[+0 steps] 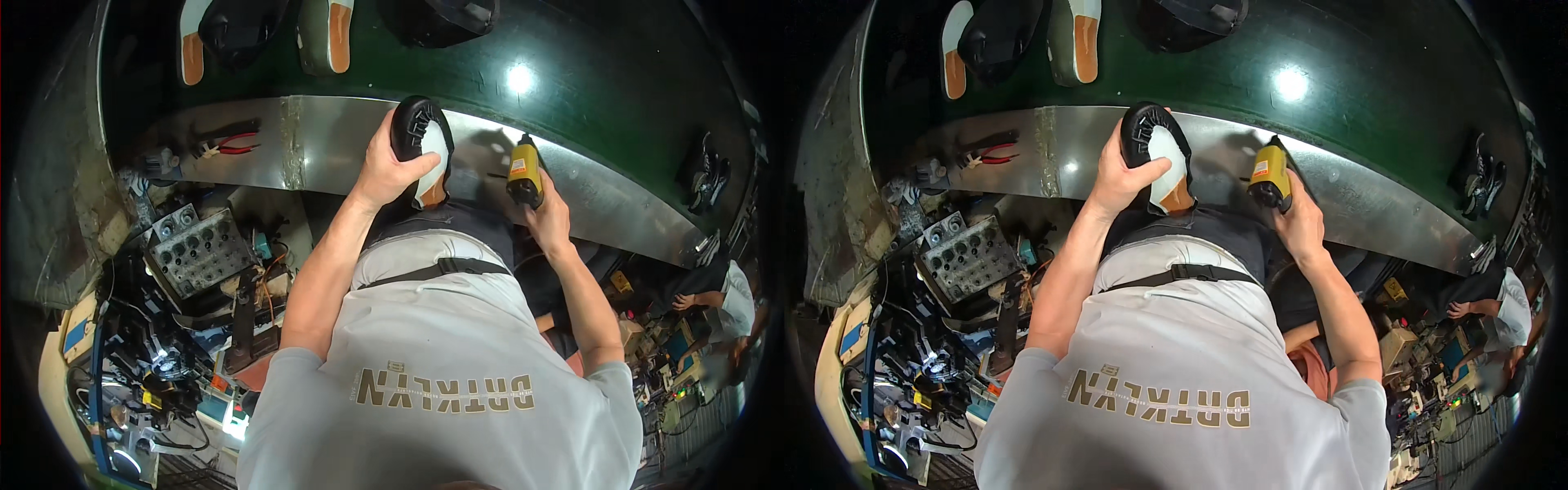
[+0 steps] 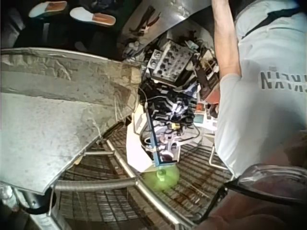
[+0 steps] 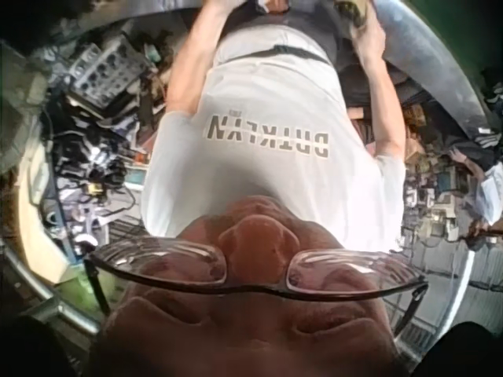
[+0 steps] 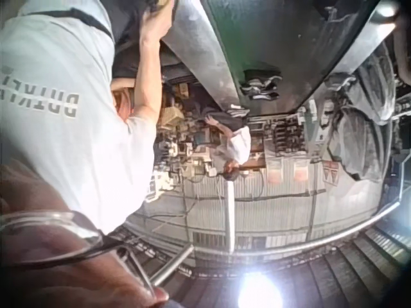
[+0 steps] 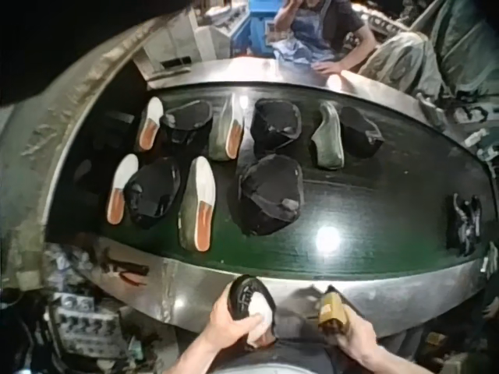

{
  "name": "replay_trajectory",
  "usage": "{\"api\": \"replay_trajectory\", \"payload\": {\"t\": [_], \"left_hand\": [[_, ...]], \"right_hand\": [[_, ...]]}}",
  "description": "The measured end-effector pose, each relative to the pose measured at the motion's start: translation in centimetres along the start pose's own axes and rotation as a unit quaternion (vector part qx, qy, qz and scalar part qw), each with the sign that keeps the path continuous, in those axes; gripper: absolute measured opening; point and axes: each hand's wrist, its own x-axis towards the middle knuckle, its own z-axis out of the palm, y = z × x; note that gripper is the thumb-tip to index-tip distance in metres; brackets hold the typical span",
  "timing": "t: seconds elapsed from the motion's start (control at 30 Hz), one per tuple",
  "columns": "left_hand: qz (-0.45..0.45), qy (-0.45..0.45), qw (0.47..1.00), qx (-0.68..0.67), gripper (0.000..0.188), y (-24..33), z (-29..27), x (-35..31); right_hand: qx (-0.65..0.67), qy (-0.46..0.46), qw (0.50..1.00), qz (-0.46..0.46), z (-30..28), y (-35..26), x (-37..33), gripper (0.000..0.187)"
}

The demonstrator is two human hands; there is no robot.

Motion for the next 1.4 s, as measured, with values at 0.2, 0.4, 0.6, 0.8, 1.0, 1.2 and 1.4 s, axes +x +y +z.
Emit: {"api": "replay_trajectory", "payload": {"t": [0.2, 0.4, 0.6, 0.8, 1.0, 1.2, 1.4], "left_hand": [[-0.010, -0.022, 0.999, 0.035, 0.060, 1.8, 2.5, 3.2], [0.079, -0.067, 0.995, 0.012, 0.065, 4.3, 10.7, 9.8], [0.219, -0.096, 0.937, 0.253, 0.093, 4.6, 16.9, 16.5], [0.218, -0.016, 0.863, 0.455, 0.074, 2.9, 8.9, 17.5], [0.214, 0.000, 0.714, 0.666, 0.030, -1.8, 1.7, 19.1], [0.247, 0.035, 0.690, 0.680, 0.003, 2.6, -3.5, 20.0], [0.191, -0.002, 0.876, 0.444, 0.071, 10.0, 2.0, 19.8]], "right_hand": [[-0.043, 0.035, 0.998, 0.025, 2.7, 7.5, -1.4, 0.075], [-0.014, 0.158, 0.987, -0.007, 1.7, 6.3, -0.6, 0.063], [0.071, 0.166, 0.983, -0.045, -0.4, 4.2, 1.1, 0.045], [0.179, 0.219, 0.945, -0.165, -7.9, -0.8, 9.6, 0.027], [0.120, 0.402, 0.885, -0.204, -18.3, 0.8, 32.5, 0.037], [-0.388, 0.183, 0.903, 0.023, -26.6, 11.1, 42.6, 0.047], [-0.218, 0.123, 0.913, -0.323, -24.7, -4.8, 32.9, 0.020]]}}
